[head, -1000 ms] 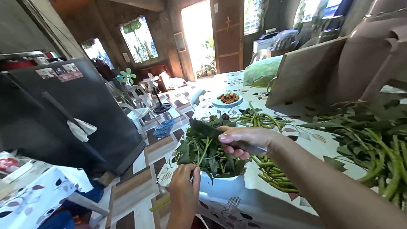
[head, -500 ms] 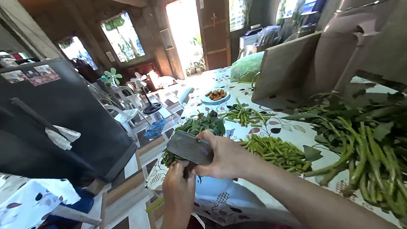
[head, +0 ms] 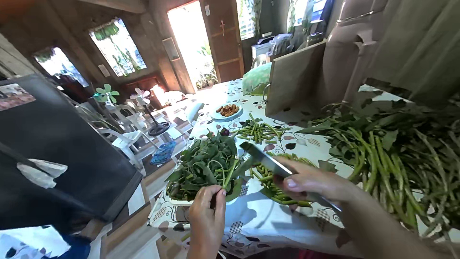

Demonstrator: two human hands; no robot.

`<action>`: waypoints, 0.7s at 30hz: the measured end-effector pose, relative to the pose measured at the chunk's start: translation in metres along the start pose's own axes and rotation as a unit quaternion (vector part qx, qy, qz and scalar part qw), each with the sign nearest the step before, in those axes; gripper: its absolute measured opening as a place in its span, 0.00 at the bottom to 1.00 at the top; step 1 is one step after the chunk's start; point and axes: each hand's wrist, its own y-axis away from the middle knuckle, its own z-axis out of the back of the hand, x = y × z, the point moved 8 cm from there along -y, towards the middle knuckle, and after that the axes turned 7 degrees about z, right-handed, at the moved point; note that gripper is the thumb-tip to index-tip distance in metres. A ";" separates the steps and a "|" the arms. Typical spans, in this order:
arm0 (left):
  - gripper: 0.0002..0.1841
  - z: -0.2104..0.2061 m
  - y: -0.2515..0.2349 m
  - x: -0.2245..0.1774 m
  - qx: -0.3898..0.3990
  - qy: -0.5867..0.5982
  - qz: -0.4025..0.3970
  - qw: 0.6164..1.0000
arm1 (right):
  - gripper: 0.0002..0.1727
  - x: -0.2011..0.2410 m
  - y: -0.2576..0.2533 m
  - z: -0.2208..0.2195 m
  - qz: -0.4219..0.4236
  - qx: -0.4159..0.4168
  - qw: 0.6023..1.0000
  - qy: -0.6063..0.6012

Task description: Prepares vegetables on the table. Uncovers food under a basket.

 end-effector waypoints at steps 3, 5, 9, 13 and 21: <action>0.09 -0.005 0.000 -0.005 0.007 0.007 -0.015 1.000 | 0.62 0.001 -0.015 -0.026 0.013 0.060 0.997 -0.048; 0.10 -0.007 0.000 -0.006 0.009 0.005 -0.026 1.000 | 0.61 0.001 -0.026 -0.036 0.035 0.084 0.993 -0.071; 0.10 -0.004 0.001 -0.001 0.014 0.000 -0.014 1.000 | 0.53 0.005 -0.041 -0.044 0.063 0.072 0.994 -0.043; 0.13 -0.003 0.003 0.004 0.068 0.003 0.027 0.997 | 0.48 0.016 -0.049 -0.039 0.058 -0.012 0.996 0.069; 0.12 0.013 0.009 -0.015 0.019 -0.064 0.018 0.998 | 0.41 0.039 -0.076 -0.046 0.124 -0.145 0.952 0.241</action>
